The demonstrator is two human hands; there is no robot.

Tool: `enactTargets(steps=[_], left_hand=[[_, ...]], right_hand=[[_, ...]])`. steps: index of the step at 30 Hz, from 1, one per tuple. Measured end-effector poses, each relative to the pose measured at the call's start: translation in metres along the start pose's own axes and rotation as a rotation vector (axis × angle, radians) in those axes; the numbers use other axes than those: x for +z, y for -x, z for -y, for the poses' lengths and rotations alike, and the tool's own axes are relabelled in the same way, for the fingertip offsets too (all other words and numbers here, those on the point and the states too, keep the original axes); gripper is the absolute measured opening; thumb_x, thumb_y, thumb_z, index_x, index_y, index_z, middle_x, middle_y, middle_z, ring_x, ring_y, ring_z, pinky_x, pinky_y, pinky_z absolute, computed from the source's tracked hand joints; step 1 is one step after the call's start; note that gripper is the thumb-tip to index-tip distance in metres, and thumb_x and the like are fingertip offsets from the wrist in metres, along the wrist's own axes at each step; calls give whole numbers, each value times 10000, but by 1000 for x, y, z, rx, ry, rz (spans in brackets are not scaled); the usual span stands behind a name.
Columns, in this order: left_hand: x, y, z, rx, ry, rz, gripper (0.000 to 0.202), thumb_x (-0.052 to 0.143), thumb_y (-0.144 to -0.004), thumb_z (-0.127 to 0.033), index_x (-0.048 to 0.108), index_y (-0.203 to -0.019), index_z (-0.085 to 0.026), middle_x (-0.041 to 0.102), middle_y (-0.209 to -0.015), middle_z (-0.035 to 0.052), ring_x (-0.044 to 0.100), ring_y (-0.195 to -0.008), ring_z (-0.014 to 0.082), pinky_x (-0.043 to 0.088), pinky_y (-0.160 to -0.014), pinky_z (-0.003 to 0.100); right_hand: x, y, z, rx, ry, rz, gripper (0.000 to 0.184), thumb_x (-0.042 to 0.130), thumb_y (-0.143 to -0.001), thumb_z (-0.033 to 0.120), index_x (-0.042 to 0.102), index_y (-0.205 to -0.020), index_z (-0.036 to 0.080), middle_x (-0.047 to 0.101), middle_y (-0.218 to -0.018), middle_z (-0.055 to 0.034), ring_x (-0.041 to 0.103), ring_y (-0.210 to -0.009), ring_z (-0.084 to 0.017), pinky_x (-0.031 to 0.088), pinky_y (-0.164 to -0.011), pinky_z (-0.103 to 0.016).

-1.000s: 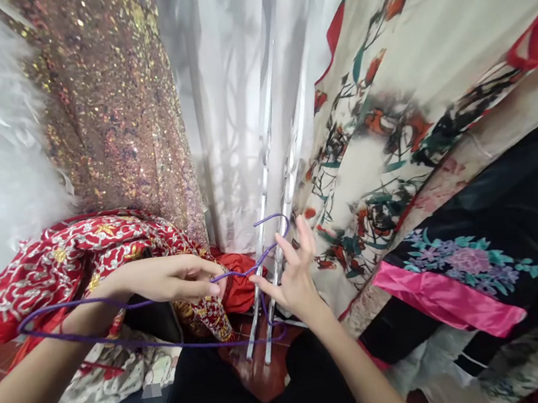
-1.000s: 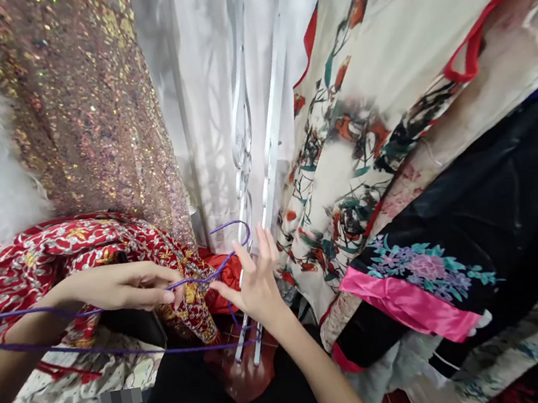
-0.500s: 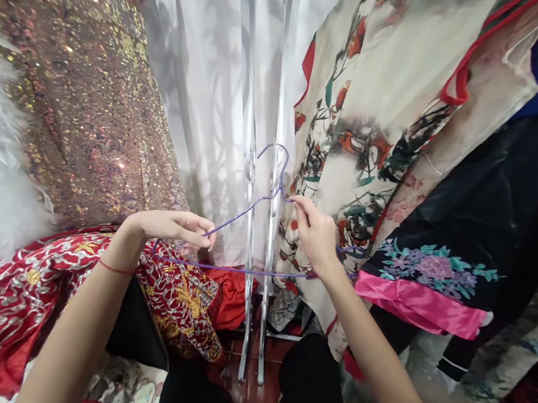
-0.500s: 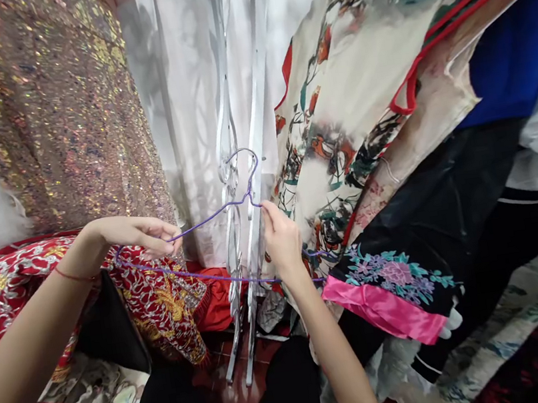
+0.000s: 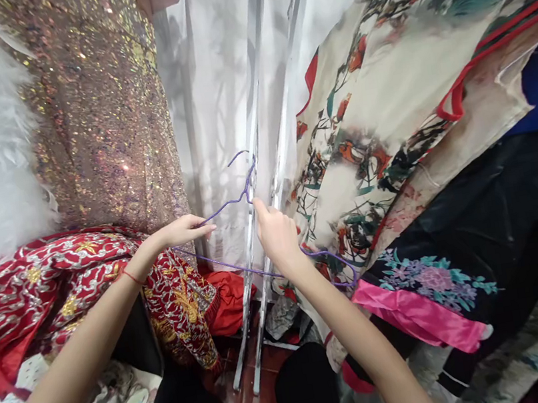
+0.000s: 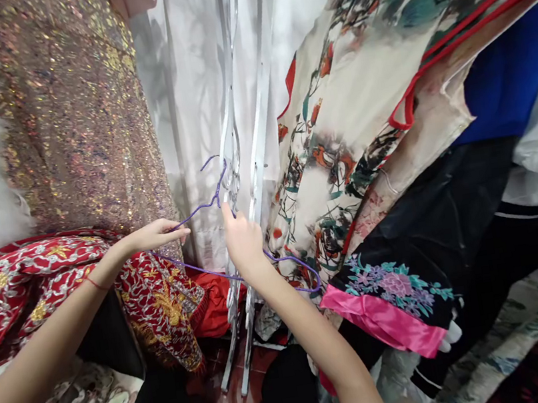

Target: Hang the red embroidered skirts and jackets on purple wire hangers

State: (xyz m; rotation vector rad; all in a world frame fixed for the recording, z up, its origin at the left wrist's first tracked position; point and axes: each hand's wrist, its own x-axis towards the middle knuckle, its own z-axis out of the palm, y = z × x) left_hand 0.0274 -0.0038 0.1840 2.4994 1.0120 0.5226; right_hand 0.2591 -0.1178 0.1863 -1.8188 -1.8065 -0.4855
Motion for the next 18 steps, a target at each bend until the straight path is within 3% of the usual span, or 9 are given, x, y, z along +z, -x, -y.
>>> enactTargets(steps=[3,6,10,14,18], left_hand=[[5,10,-2,27,-49,-104,553,433,-927,-619,653,-737,-148,475,-585,-16,412,-566,113,303,-582,240],[17,18,0,32,-181,-278,541,403,-958,-584,631,-706,-163,475,-550,-18,408,-543,109,283,-595,238],[54,15,8,-11,-404,-540,472,372,-985,-497,630,-734,-193,566,-577,30,463,-555,144,235,-582,261],[92,0,14,-11,-488,-602,403,359,-1004,-408,616,-774,-200,616,-610,60,522,-581,171,296,-621,283],[103,-12,15,13,-471,-625,368,365,-1008,-359,616,-800,-189,672,-716,94,577,-663,190,354,-703,317]], right_hand=[[8,6,1,-32,-39,-31,493,367,-979,127,551,-1431,197,731,-955,-114,661,-696,-181,419,-609,-271],[16,9,-6,-50,-76,-75,481,334,-998,153,568,-1416,192,730,-977,-112,664,-718,-179,436,-624,-266],[30,8,-23,-46,-28,-112,506,351,-976,131,569,-1429,197,721,-1006,-110,650,-708,-173,411,-597,-266],[37,9,-42,-38,3,-169,496,349,-992,139,592,-1417,222,725,-1002,-92,649,-738,-169,381,-577,-256],[36,17,-49,-64,2,-207,486,345,-1005,163,593,-1419,221,724,-983,-86,637,-720,-161,383,-567,-247]])
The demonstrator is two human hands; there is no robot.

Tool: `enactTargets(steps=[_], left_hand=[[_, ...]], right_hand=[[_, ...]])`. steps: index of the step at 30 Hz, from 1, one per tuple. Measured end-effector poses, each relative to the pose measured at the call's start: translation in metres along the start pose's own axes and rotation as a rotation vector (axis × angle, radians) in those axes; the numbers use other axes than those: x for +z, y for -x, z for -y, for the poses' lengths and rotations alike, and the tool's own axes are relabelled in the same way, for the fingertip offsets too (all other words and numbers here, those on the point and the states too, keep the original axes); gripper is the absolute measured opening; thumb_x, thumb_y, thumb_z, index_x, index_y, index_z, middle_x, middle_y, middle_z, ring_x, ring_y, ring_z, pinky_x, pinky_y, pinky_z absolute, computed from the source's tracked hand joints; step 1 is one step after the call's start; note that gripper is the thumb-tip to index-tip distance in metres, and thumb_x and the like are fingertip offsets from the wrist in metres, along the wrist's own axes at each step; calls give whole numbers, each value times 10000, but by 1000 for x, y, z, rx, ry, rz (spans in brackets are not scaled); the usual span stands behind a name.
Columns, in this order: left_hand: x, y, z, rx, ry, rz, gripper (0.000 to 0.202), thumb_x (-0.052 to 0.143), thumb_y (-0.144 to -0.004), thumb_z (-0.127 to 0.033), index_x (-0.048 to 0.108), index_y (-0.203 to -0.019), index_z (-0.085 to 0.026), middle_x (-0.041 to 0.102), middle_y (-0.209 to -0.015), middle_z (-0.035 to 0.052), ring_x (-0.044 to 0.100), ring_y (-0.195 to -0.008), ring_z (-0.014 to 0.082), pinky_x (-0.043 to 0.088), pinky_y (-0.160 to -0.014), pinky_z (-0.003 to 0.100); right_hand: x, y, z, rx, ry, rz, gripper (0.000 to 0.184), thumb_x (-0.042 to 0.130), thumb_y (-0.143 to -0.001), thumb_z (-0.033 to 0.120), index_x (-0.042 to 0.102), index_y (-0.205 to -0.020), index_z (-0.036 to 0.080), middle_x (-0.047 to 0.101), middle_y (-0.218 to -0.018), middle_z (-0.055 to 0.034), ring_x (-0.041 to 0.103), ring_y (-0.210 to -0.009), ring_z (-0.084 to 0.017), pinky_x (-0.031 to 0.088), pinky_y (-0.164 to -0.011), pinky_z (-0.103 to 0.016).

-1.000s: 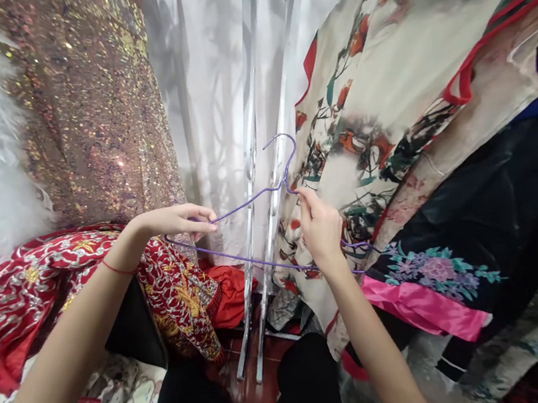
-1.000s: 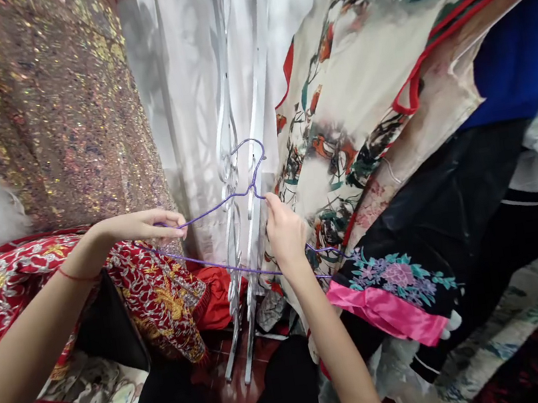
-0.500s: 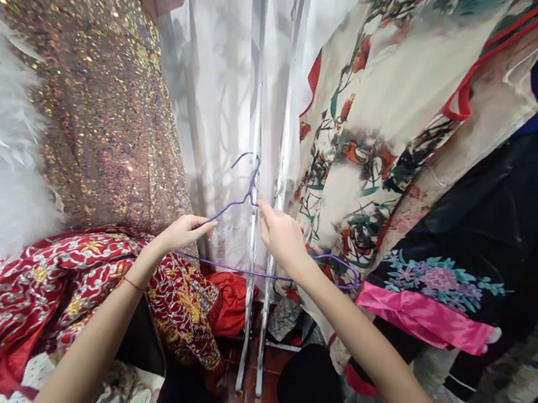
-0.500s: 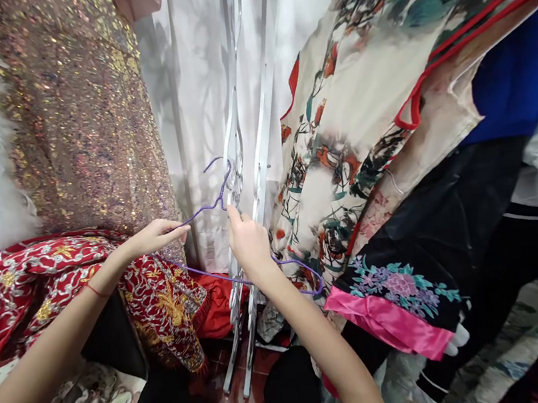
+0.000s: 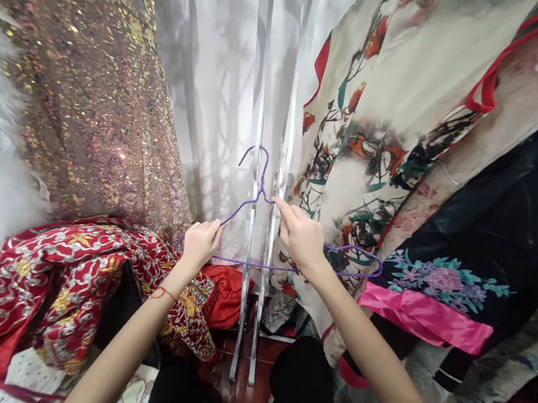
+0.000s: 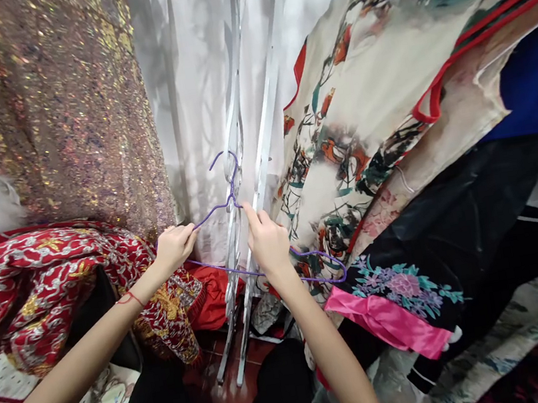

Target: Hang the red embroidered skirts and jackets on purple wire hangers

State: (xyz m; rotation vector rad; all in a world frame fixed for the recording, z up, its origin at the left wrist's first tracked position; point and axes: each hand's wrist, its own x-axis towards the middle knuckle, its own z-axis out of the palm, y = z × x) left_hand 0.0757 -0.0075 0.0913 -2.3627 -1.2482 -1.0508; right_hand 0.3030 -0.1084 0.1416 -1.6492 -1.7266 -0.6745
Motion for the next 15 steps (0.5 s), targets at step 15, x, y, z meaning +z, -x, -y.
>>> enactTargets(steps=[15], left_hand=[[37,-4,23,-59,16,-103,440,379,-991,-353,555,-1266,-58,614,-1283,244,536,-1265,341,347,-1122,515]], right_hand=[[83,0,-12,-16,-105,-129,540,291,-972,157,590,-1422,150,631,-828,-87,543,-629,-139,464,-669,-226]])
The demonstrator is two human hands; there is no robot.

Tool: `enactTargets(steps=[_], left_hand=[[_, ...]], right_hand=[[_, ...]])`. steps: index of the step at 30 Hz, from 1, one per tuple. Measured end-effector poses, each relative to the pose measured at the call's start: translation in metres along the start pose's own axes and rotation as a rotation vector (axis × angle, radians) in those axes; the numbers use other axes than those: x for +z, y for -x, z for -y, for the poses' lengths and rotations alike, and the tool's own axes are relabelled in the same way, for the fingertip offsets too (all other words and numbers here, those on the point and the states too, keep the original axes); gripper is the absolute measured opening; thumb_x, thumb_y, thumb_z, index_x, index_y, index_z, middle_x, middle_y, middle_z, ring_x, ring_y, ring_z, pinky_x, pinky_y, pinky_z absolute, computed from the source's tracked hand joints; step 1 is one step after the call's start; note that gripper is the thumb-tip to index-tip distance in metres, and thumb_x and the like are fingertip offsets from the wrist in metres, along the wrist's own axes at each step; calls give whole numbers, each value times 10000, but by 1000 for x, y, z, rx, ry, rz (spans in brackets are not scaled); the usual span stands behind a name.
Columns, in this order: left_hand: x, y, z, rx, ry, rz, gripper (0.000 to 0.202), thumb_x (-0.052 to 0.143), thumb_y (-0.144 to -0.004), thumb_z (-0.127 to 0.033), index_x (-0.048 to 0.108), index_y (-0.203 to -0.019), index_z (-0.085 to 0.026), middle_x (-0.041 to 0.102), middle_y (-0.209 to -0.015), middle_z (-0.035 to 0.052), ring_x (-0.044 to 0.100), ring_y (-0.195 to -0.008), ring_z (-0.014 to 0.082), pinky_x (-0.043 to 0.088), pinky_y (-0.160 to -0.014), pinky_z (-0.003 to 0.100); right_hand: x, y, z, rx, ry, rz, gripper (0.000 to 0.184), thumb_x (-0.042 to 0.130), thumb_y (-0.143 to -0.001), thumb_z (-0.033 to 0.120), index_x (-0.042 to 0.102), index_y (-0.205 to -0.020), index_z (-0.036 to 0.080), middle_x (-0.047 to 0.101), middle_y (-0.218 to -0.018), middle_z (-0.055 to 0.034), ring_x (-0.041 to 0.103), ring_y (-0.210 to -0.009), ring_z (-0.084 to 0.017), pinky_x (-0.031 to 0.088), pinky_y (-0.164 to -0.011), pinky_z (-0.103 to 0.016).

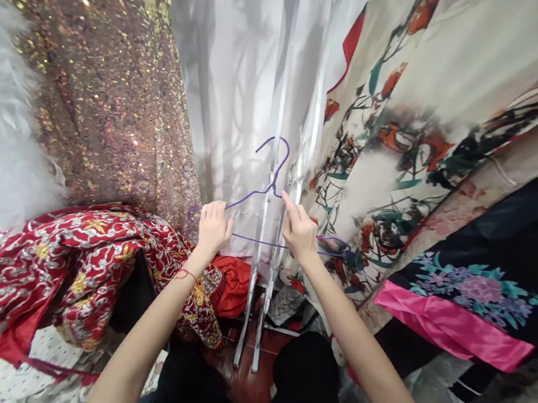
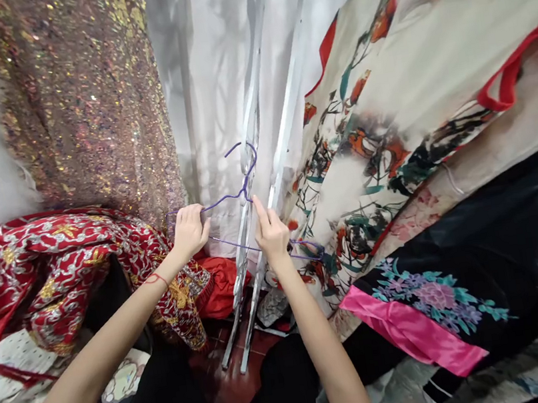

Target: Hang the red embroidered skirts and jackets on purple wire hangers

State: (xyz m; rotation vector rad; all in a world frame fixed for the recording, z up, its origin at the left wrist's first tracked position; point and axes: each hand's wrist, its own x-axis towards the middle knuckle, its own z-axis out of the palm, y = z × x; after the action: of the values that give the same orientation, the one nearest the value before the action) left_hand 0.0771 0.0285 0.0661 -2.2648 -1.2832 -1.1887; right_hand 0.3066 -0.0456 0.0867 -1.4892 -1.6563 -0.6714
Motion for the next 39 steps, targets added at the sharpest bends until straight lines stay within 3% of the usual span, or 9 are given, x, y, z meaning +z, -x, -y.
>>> enactTargets(steps=[5,10,14,17,19,22,29,34,39], left_hand=[[-6,7,-6,10,42,32,566,411,-965,-311,425,-1432,9,468,-1503,273,355,-1492,356,216,-1265,557],[-59,35,-7,-32,262,31,547,401,-970,-270,430,-1453,-15,430,-1559,228,320,-1529,281,260,-1286,455],[-104,118,4,-365,575,-104,354,473,-970,-391,650,-1169,-158,673,-1289,134,610,-1275,245,438,-1160,428],[-108,211,13,-944,814,-339,463,476,-913,-580,662,-941,-156,743,-883,99,737,-868,229,592,-793,346],[-99,265,12,-1209,851,-429,509,595,-782,-650,653,-864,-151,727,-778,89,728,-758,223,568,-663,299],[-84,308,4,-1331,922,-417,528,671,-689,-666,640,-817,-155,707,-731,72,709,-691,207,544,-614,279],[-104,305,2,-1186,1038,-278,379,702,-768,-537,640,-794,-164,696,-730,53,703,-734,189,520,-629,259],[-120,323,4,-1229,1016,-409,359,684,-796,-513,639,-795,-157,686,-684,41,675,-651,158,479,-606,239],[-124,330,5,-1260,1035,-454,337,662,-813,-490,644,-793,-154,690,-682,40,659,-627,137,470,-622,232]], right_hand=[[5,14,-9,-87,-45,-113,522,387,-925,167,594,-1401,120,599,-970,-124,608,-826,-186,507,-748,-278],[1,28,3,65,-38,-312,462,467,-894,196,641,-1321,168,531,-1188,-172,540,-1143,-304,452,-987,-512],[-10,37,32,36,-54,-495,480,535,-864,224,542,-1337,141,432,-1372,-233,415,-1318,-383,360,-1052,-634],[-12,39,72,-161,-166,-581,376,544,-851,183,555,-1227,168,494,-1299,-202,473,-1247,-342,416,-1017,-583],[-7,36,113,-280,-302,-515,296,533,-865,171,577,-1157,187,534,-1228,-167,515,-1182,-299,464,-980,-508],[6,20,194,-442,-466,-275,199,499,-927,207,622,-1081,183,586,-1154,-140,548,-1137,-254,477,-983,-427],[39,-23,370,-860,-381,306,670,617,-930,434,407,-1526,213,408,-1572,-183,334,-1426,-353,318,-1138,-568],[77,-14,409,-844,-265,485,511,642,-917,307,546,-1378,108,601,-1326,-206,491,-1246,-333,338,-1115,-531],[84,-10,409,-709,-309,417,300,468,-1016,288,654,-1195,135,662,-1147,-191,572,-1091,-296,412,-994,-460]])
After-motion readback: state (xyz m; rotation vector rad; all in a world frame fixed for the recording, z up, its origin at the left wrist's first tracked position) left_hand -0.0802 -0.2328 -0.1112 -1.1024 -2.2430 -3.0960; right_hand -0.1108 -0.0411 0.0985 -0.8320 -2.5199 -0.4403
